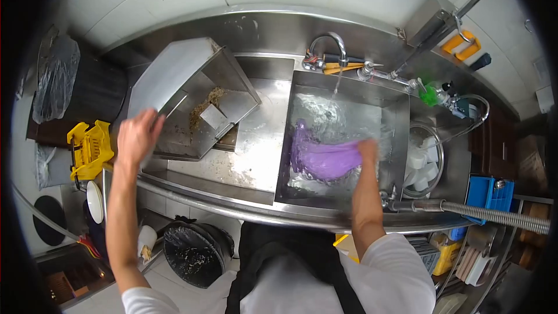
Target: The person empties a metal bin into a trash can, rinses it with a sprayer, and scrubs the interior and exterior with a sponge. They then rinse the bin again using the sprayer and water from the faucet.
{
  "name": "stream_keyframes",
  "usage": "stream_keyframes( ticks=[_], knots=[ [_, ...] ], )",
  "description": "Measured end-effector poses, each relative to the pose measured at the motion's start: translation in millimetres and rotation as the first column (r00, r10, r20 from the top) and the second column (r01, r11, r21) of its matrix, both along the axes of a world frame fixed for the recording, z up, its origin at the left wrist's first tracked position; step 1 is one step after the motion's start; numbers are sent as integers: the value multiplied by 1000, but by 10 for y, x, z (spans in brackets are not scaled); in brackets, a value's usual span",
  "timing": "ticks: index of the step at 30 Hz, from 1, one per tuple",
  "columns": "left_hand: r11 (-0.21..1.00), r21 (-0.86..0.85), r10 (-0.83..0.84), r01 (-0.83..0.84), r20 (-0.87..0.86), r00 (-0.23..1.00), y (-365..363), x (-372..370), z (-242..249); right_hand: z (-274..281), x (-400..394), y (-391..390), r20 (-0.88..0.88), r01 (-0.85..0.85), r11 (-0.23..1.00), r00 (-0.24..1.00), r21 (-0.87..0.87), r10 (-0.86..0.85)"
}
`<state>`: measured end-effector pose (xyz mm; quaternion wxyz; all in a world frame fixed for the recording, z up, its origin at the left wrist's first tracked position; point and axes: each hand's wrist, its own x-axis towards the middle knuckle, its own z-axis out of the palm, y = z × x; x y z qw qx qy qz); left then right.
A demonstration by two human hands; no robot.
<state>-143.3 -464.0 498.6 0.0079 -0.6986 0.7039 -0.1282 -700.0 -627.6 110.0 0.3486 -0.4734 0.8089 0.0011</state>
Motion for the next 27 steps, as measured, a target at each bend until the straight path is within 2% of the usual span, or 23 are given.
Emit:
stream_keyframes(
  ticks=[1,2,3,4,5,6,8,9,10,11,12,15,16,17,18,19,20,21,22,23,24,26,27],
  knots=[
    [999,-22,37,-38,-49,998,173,-97,-13,564,63,-21,-302,146,973,933,-178,-196],
    [995,-96,20,-32,-130,991,330,-171,-92,820,43,-55,-489,57,923,835,-380,-252],
    [992,-108,34,-61,-236,971,465,-258,-146,905,51,-87,-629,-78,838,699,-541,-341],
    [986,-122,72,-115,-313,947,581,-272,-272,911,142,-155,-625,-88,835,707,-543,-332],
    [974,-111,143,-197,-374,916,656,-274,-400,935,214,-224,-196,-54,682,972,-730,-132],
    [956,-93,213,-278,-433,876,736,-280,-531,905,259,-280,236,96,538,951,-838,199],
    [915,-68,302,-398,-539,786,847,-178,-799,586,679,-358,502,2,773,762,-635,410],
    [878,-44,351,-477,-619,702,884,-134,-913,409,759,-459,504,-1,767,754,-641,422],
    [873,-46,357,-485,-617,701,918,-131,-945,142,731,-551,808,221,932,579,-287,111],
    [847,-33,385,-530,-650,656,931,-149,-969,-125,702,-642,901,437,890,322,132,-292],
    [816,-27,408,-577,-680,609,921,-147,-973,-351,568,-784,876,587,775,217,236,-431],
    [742,43,475,-669,-738,479,944,-118,-1002,-635,224,-1031,712,811,573,470,-116,-522],
    [720,76,487,-690,-764,423,921,-89,-1022,-622,221,-1088,654,835,530,485,-149,-581],
    [737,93,494,-670,-750,439,925,7,-1124,-573,258,-1114,656,844,526,455,-103,-602],
    [759,79,458,-647,-771,443,858,16,-1191,-610,236,-1069,723,852,521,386,-43,-572],
    [769,119,485,-628,-748,453,790,60,-1291,-660,252,-1019,849,659,748,348,80,-397],
    [781,147,499,-608,-732,464,650,120,-1436,-697,297,-1078,947,388,914,234,116,-220],
    [805,140,491,-576,-701,517,450,164,-1592,116,690,-867,934,136,933,90,333,-347],
    [825,153,494,-544,-662,563,284,176,-1759,656,1163,-685,886,27,887,53,461,-461],
    [826,192,511,-530,-654,558,82,177,-1929,1402,1611,-409,921,-153,909,56,388,-385],
    [828,225,521,-513,-644,559,-164,209,-2091,1714,1905,-260,955,-308,919,-87,246,-285],
    [815,203,526,-543,-653,545,-500,352,-2469,2457,2390,-109,891,-328,919,-316,221,-327],
    [800,188,534,-569,-655,535,-591,501,-2659,2465,2365,-166,892,-325,919,-311,224,-327]
  ],
)
